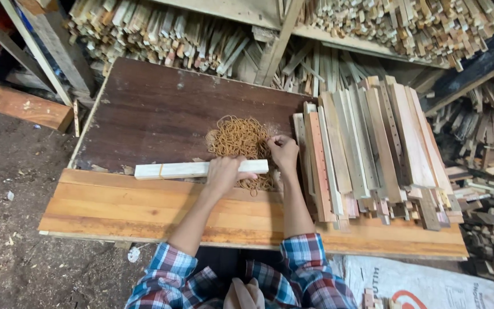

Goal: Wrapping rubber bands around wooden slats to prepare or bundle them

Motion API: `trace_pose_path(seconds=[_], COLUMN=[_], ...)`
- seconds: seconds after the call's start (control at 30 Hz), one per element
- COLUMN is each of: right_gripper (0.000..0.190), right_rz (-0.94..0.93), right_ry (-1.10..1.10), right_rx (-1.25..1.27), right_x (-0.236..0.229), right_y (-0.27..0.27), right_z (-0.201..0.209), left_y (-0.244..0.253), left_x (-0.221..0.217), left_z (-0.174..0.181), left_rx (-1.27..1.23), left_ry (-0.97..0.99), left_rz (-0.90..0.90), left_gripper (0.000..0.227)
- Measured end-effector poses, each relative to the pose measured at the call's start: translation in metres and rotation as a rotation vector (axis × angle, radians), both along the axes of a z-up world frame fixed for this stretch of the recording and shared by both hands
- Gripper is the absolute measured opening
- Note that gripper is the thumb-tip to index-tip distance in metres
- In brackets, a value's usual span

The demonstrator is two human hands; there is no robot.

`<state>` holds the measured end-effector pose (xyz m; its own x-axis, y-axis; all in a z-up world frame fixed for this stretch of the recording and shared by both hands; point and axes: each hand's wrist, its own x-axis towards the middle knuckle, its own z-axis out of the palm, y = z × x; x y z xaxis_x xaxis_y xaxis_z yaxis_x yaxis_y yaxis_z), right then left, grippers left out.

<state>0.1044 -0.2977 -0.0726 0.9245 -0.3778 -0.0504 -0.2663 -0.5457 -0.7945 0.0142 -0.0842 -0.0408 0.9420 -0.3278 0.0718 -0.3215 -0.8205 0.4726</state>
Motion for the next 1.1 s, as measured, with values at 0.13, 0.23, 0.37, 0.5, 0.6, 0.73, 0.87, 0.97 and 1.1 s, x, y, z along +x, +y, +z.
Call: trace_pose_path(seconds=[0.13,0.23,0.37,0.5,0.6,0.73,0.87,0.97,1.1], right_gripper=[0.031,0.027,0.012,0.012,0.013,0.010,0.007,0.024,0.008], right_rz=[0.010,0.079,0.014,0.038,0.230,0.171,0.105,0.063,0.120], right_ry=[0.108,0.029,-0.047,-0.105,-0.204,-0.261,-0.056,0.044,0.061], right_rx=[-0.040,0.058,0.011,0.033,0.141,0.527,1.073,1.624,1.901], right_x=[-0.031,-0.031,-0.030,-0.046,-0.067,-0.095,-0.097,-0.080,-0.088], right_y=[0.032,0.038,0.021,0.007,0.010,0.032,0.028,0.005,-0.011], right_z=[0.037,0.032,0.035,0.064,0.050,0.066,0.064,0.021,0.000], left_y=[-0.001,0.000,-0.005,-0.008,-0.011,-0.024,-0.030,-0.030,-0.029], left_x=[0.002,0.003,0.016,0.029,0.019,0.026,0.031,0.022,0.013], left_z=[-0.002,-0.005,-0.047,-0.042,0.024,0.021,0.021,0.036,0.041], left_rx=[-0.027,0.008,0.027,0.017,-0.059,-0.103,-0.079,-0.063,-0.117], left_ry=[-0.056,-0.095,-0.140,-0.148,-0.084,0.047,0.123,0.134,0.125], left_rz=[-0.017,-0.049,-0.032,0.020,0.010,-0.017,0.012,0.031,0.025], left_gripper=[0.047,0.049,0.042,0.043,0.034,0.036,0.038,0.036,0.036])
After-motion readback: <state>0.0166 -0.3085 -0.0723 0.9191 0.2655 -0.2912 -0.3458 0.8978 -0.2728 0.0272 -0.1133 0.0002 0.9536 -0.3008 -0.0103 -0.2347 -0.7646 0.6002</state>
